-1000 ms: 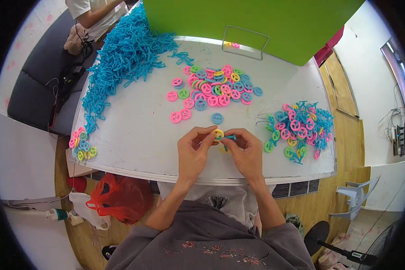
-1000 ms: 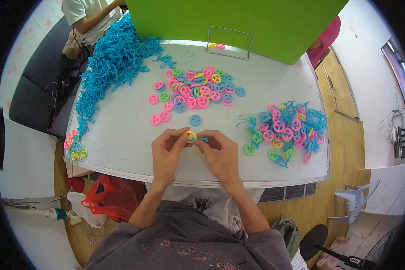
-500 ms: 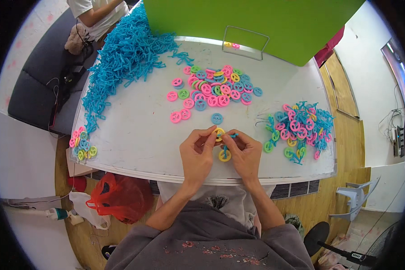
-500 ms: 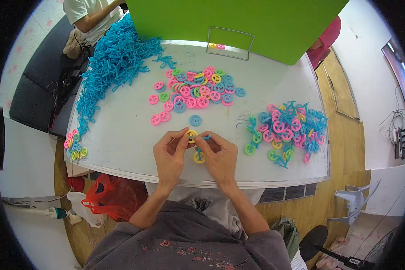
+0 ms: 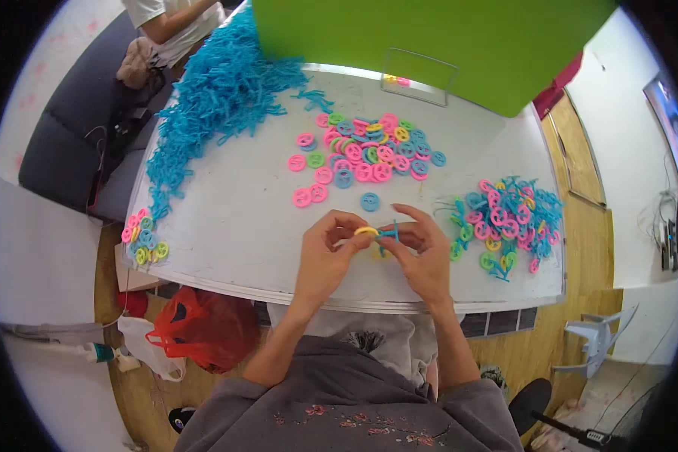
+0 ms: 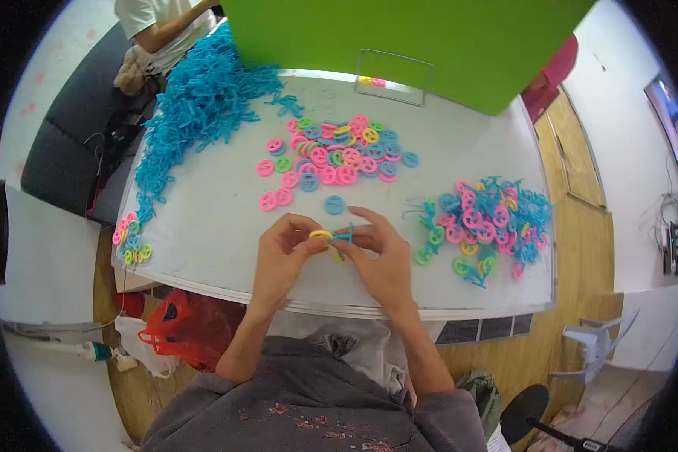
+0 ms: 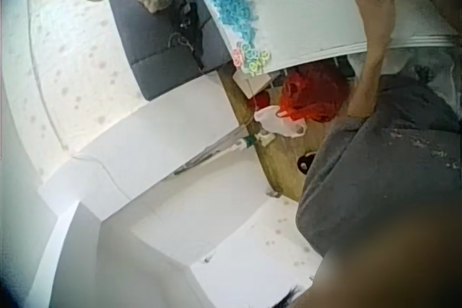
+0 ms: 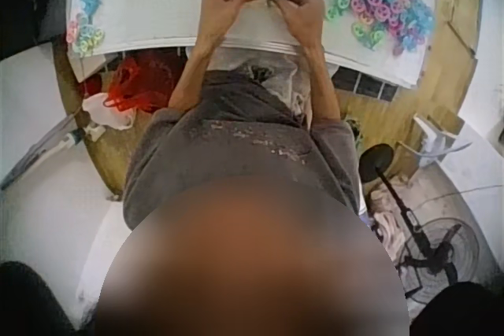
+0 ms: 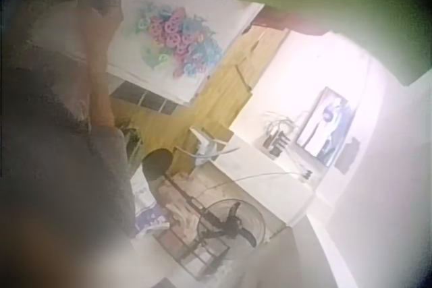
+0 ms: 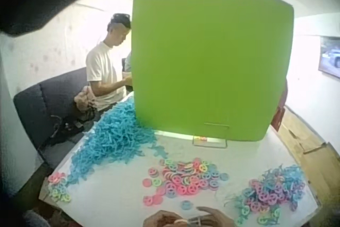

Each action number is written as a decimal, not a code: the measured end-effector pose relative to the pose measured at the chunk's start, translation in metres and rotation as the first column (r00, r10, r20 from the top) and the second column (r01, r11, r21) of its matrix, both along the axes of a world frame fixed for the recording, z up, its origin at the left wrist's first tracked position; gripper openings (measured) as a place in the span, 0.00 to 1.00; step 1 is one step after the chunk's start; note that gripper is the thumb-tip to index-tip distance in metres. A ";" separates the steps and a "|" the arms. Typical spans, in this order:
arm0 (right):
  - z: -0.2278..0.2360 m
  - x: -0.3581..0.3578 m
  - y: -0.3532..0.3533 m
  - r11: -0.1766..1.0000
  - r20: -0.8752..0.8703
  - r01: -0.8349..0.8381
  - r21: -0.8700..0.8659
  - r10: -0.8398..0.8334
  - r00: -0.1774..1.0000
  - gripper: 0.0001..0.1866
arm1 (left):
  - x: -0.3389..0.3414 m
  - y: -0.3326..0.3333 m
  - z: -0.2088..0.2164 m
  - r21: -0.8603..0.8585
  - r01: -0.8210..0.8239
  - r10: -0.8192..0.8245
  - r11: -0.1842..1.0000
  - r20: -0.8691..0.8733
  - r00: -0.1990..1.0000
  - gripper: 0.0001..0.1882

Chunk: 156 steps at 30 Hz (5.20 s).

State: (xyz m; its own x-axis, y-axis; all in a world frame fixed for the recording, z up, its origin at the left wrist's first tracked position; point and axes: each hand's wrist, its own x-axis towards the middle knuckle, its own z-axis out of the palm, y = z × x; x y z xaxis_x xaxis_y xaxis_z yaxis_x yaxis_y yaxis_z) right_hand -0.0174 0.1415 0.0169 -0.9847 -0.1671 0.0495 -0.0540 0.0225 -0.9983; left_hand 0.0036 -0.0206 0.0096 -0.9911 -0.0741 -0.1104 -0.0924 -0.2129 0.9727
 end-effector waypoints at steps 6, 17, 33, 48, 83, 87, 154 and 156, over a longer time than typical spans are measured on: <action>0.010 0.003 0.043 0.976 -0.104 0.138 0.171 -0.122 0.987 0.18 | 0.007 0.002 0.010 -0.215 -0.081 0.057 0.973 -0.116 0.992 0.14; 0.054 -0.045 0.161 0.549 -0.335 0.429 0.717 -0.269 0.903 0.14 | -0.049 -0.244 0.001 -0.865 -0.431 0.103 -0.257 -0.468 0.878 0.13; 0.038 -0.012 0.056 0.840 -0.599 0.318 0.440 0.010 0.801 0.15 | -0.038 -0.149 0.070 -0.785 -0.501 0.233 0.364 -0.444 0.865 0.08; 0.021 0.002 -0.001 0.941 -0.560 0.022 0.337 0.182 0.809 0.22 | -0.005 -0.029 0.033 0.054 0.259 -0.265 0.964 0.166 0.950 0.12; -0.005 0.011 0.004 0.977 -0.302 -0.011 0.215 0.077 0.950 0.13 | 0.010 -0.010 0.010 -0.001 -0.017 0.017 1.000 0.032 0.999 0.05; -0.001 0.012 0.004 0.967 -0.276 -0.020 0.255 0.093 0.957 0.13 | 0.010 -0.006 0.003 -0.071 -0.062 0.060 0.996 -0.024 0.998 0.03; -0.010 -0.001 0.010 0.987 -0.056 -0.143 -0.068 0.139 0.989 0.10 | -0.001 -0.019 0.017 -0.249 -0.122 0.079 0.961 -0.176 0.981 0.11; -0.011 0.000 0.008 0.981 -0.034 -0.166 -0.100 0.164 0.986 0.10 | 0.006 -0.014 0.020 -0.011 -0.002 0.001 1.000 -0.077 0.997 0.13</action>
